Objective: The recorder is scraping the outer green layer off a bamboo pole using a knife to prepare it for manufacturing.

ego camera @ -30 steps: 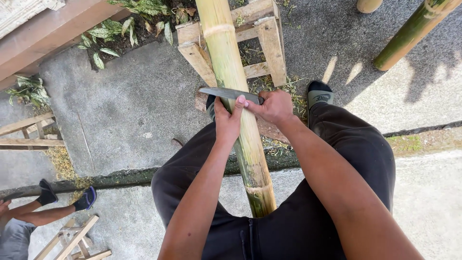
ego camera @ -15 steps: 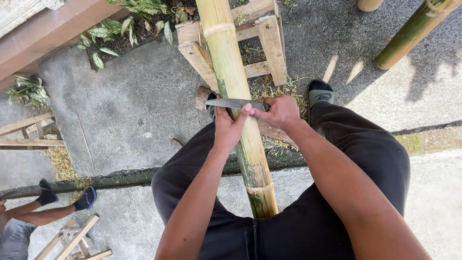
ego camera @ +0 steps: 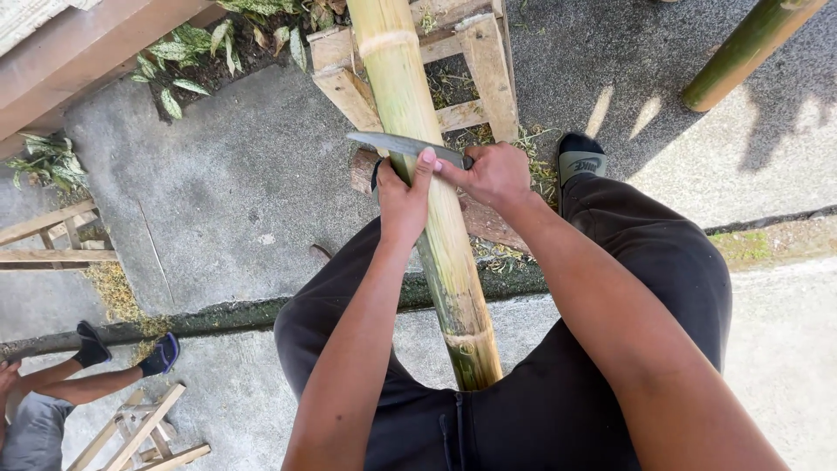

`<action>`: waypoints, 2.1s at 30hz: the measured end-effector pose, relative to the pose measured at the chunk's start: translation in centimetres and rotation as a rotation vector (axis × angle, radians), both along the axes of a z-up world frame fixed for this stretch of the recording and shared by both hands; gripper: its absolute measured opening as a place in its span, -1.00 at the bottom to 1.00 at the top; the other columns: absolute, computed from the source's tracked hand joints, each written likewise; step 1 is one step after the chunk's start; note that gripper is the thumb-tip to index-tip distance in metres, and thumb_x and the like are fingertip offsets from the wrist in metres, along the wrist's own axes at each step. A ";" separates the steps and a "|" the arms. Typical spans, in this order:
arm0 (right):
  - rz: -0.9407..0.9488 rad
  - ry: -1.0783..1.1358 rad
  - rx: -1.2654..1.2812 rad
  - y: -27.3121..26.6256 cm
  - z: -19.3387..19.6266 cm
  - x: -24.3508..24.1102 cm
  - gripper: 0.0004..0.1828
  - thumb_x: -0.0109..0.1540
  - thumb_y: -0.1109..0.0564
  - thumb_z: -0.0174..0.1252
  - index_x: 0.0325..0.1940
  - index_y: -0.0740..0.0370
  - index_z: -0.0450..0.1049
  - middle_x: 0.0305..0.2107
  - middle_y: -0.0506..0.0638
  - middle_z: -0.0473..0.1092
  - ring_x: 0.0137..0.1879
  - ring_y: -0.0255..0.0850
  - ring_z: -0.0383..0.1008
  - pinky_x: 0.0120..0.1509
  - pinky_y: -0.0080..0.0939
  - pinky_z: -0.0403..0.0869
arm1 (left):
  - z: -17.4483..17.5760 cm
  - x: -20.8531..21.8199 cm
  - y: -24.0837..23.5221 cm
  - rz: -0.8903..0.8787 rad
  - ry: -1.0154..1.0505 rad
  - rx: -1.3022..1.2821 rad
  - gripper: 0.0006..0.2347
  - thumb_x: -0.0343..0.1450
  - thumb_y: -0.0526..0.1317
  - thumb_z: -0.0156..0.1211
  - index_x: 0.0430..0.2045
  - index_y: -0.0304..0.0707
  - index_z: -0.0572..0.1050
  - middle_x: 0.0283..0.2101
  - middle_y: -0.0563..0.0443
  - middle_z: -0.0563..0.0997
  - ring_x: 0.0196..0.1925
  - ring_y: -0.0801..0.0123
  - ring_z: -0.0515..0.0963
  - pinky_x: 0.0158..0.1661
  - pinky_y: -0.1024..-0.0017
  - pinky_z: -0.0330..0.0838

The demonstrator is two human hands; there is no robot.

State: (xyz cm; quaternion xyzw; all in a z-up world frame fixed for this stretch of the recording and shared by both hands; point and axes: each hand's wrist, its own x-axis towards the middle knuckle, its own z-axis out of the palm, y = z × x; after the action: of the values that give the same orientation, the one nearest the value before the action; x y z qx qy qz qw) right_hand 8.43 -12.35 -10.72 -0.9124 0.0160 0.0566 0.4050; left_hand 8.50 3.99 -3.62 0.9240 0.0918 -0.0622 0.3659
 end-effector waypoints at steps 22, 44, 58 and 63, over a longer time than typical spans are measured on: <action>0.032 0.168 0.026 0.0 0.2 0.6 -0.04 0.11 -0.78 -0.09 -0.63 0.16 0.55 -0.78 0.12 0.36 -0.53 0.06 0.50 -0.39 0.07 0.47 | 0.8 0.9 -0.4 0.042 0.096 0.048 -0.10 0.30 0.39 0.15 0.11 -0.72 0.27 0.07 -0.54 0.44 0.16 -0.16 0.51 0.14 0.09 0.41; -0.067 0.429 0.033 0.2 2.3 3.1 0.00 0.13 -0.79 -0.21 -0.57 0.17 0.55 -0.72 0.06 0.42 -0.50 -0.05 0.55 -0.38 0.05 0.50 | -0.6 4.8 -1.3 0.155 0.115 0.053 -0.14 0.24 0.42 0.20 -0.09 -0.68 0.42 -0.14 -0.44 0.62 -0.10 -0.06 0.71 -0.03 0.16 0.57; 0.128 -0.063 -0.153 -2.7 -0.2 -3.2 -0.08 0.06 -0.78 -0.04 -0.65 0.13 0.45 -0.79 0.01 0.34 -0.59 -0.04 0.48 -0.48 -0.01 0.44 | 0.7 -3.6 0.4 -0.108 -0.068 -0.044 -0.04 0.31 0.29 0.31 0.31 -0.74 0.14 0.30 -0.63 0.32 0.34 -0.26 0.40 0.28 0.08 0.34; 0.104 -0.039 -0.180 -2.2 1.6 -1.2 -0.09 0.09 -0.78 -0.02 -0.65 0.12 0.48 -0.77 0.06 0.37 -0.54 0.02 0.51 -0.47 0.00 0.45 | -0.1 -2.4 0.0 -0.046 -0.080 -0.085 -0.19 0.35 0.21 0.32 0.22 -0.67 0.27 0.16 -0.51 0.47 0.21 -0.16 0.53 0.19 0.09 0.41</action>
State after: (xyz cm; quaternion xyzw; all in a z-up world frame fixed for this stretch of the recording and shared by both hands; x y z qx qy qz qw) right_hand 7.18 -14.58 -9.07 -0.9456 -0.0344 0.0582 0.3183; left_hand 6.14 4.00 -3.74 0.9113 0.0534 -0.0374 0.4065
